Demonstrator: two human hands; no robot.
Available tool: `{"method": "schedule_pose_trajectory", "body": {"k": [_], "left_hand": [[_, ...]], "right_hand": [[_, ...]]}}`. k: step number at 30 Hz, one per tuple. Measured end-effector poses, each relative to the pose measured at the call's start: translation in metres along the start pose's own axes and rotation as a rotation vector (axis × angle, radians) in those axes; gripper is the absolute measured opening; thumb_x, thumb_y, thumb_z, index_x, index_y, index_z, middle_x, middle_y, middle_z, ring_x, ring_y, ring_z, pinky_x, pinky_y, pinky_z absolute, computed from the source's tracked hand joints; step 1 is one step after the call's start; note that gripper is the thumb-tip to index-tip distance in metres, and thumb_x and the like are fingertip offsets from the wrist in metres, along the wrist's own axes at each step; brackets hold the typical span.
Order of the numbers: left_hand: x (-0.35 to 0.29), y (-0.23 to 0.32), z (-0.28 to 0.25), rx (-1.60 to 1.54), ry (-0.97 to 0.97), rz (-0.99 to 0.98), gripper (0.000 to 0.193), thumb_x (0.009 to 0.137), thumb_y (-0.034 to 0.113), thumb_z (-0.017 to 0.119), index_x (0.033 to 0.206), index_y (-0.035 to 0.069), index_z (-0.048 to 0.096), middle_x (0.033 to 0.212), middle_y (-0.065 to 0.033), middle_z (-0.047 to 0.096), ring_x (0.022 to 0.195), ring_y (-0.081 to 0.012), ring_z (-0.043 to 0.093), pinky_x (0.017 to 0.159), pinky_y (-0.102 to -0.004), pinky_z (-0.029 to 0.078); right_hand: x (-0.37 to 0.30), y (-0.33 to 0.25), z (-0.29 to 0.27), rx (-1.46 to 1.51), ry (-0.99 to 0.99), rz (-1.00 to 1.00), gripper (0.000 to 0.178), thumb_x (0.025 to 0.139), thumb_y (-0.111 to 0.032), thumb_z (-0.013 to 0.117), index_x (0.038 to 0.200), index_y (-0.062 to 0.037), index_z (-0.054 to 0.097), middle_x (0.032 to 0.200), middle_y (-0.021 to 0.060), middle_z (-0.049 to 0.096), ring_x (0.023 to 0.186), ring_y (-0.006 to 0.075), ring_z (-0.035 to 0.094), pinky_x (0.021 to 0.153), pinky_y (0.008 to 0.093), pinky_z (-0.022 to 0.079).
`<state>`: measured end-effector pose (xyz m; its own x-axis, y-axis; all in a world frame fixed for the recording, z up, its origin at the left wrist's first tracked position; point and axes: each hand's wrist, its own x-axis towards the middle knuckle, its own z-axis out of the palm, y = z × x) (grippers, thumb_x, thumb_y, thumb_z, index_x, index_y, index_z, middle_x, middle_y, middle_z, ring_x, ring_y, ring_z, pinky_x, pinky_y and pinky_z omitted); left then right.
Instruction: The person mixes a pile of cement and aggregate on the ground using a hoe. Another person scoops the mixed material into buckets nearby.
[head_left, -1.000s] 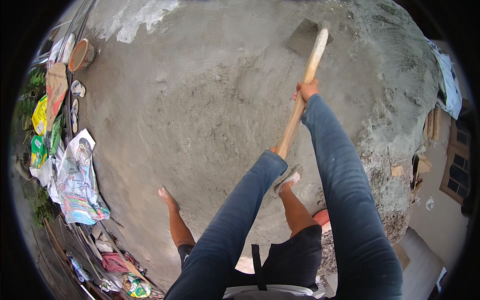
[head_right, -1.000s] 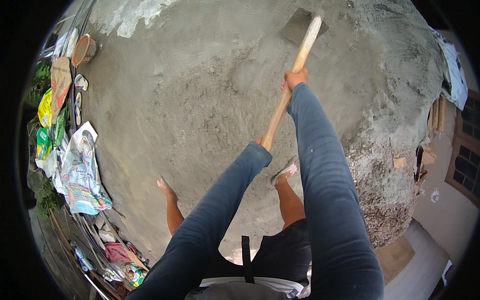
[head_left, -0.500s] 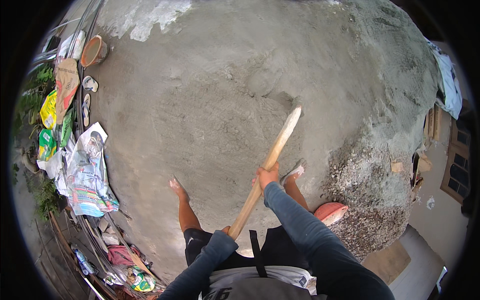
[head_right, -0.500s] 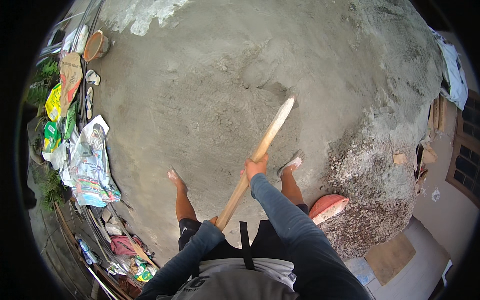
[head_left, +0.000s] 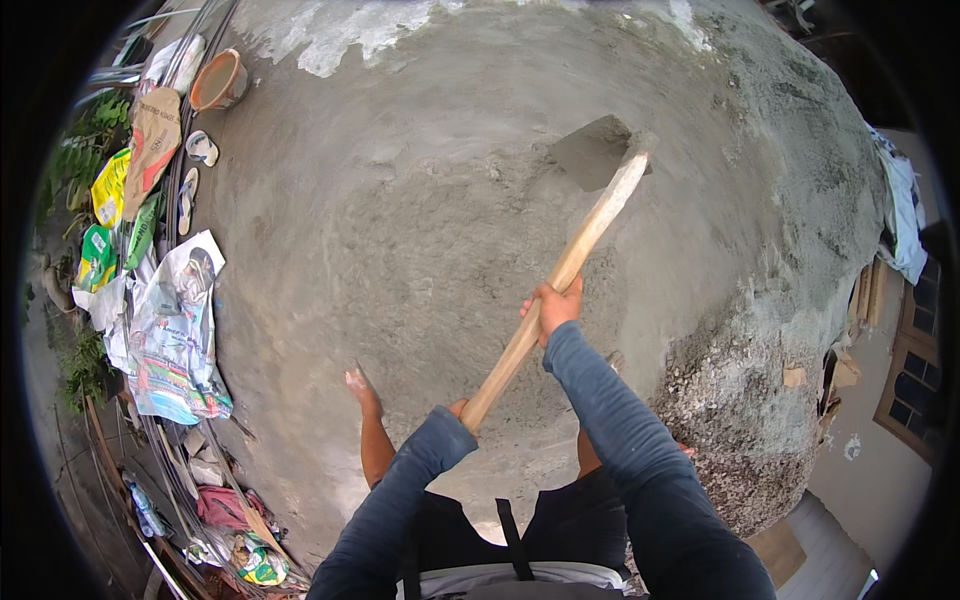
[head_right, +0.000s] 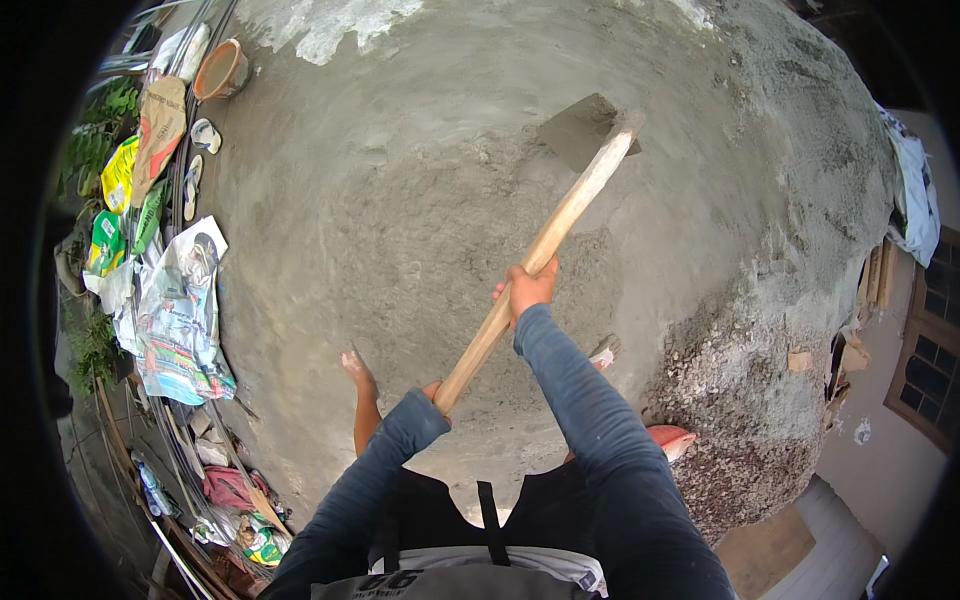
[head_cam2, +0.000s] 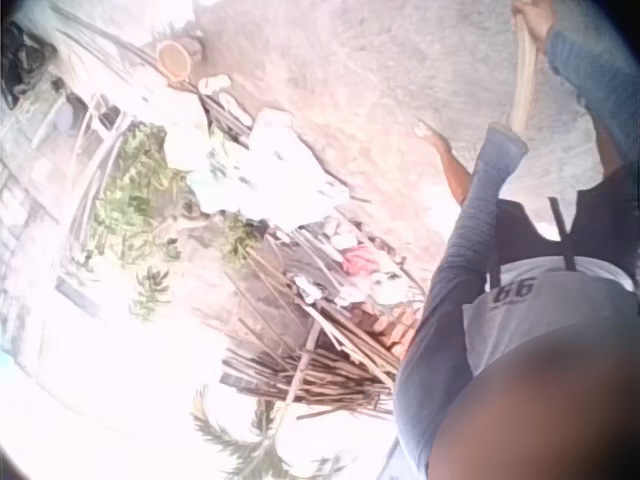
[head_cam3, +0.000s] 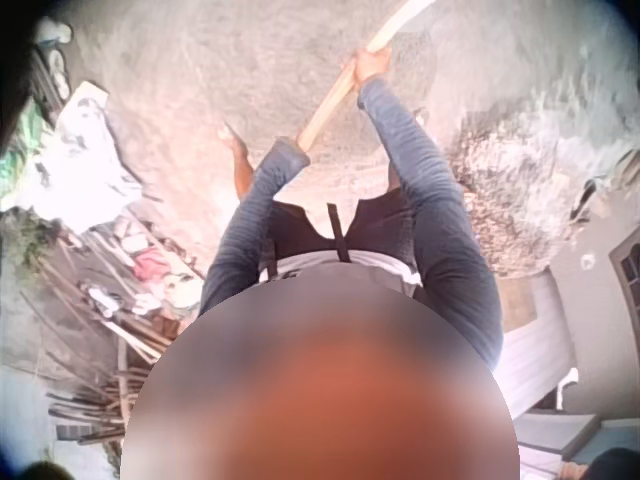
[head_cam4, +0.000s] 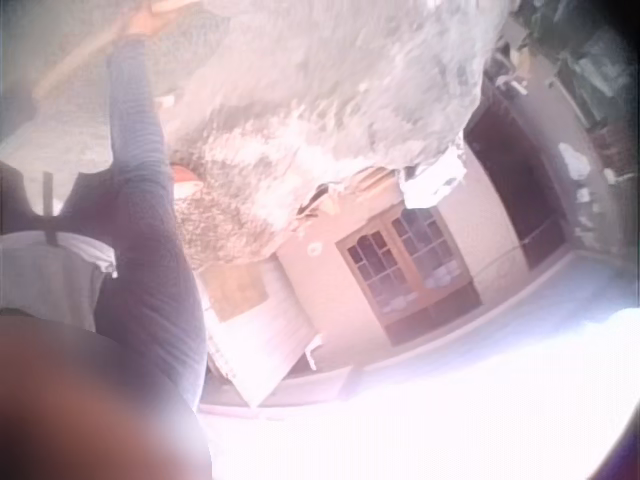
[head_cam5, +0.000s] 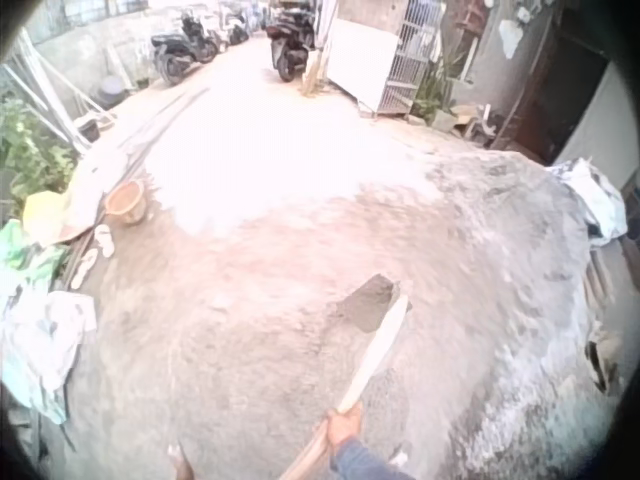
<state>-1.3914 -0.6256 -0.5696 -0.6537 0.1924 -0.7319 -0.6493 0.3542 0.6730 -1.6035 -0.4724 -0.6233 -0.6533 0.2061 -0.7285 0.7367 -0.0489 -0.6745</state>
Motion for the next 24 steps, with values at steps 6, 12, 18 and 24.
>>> {"method": "schedule_pose_trajectory", "body": {"k": [6,12,18,24], "left_hand": [[0.175,0.082,-0.012,-0.233,0.075,-0.124,0.043,0.075,0.006,0.060,0.118,0.009,0.058,0.088,-0.0130,0.065,0.078,-0.0235,0.063,0.069,-0.0362,0.049],[0.085,0.017,0.005,-0.416,0.204,-0.170,0.030,0.074,0.008,0.060,0.103,0.003,0.059,0.071,-0.0105,0.059,0.064,-0.0206,0.059,0.058,-0.0344,0.047],[-0.066,0.008,0.052,-0.567,0.222,-0.370,0.036,0.069,0.005,0.062,0.104,-0.001,0.058,0.068,-0.0099,0.059,0.056,-0.0201,0.059,0.051,-0.0351,0.046],[-0.158,0.052,0.050,-0.252,0.267,-0.098,0.030,0.068,0.010,0.063,0.094,-0.003,0.056,0.069,-0.0223,0.060,0.063,-0.0331,0.064,0.057,-0.0404,0.049]], "right_hand": [[0.160,-0.100,0.046,-0.370,0.082,-0.139,0.053,0.079,0.002,0.055,0.125,-0.0024,0.029,0.088,0.0173,0.052,0.057,0.0235,0.060,0.048,0.0379,0.056],[0.094,-0.036,0.082,-0.520,-0.004,-0.054,0.053,0.076,0.001,0.057,0.121,-0.0017,0.030,0.085,0.0196,0.053,0.055,0.0268,0.060,0.043,0.0402,0.055],[-0.036,0.030,0.080,-0.673,-0.121,0.083,0.062,0.077,-0.001,0.058,0.130,-0.0035,0.026,0.100,0.0255,0.054,0.063,0.0345,0.064,0.048,0.0399,0.058],[-0.100,0.008,0.027,-0.523,-0.230,0.284,0.063,0.076,-0.001,0.059,0.130,-0.0022,0.026,0.098,0.0229,0.051,0.067,0.0326,0.062,0.051,0.0383,0.059]]}}
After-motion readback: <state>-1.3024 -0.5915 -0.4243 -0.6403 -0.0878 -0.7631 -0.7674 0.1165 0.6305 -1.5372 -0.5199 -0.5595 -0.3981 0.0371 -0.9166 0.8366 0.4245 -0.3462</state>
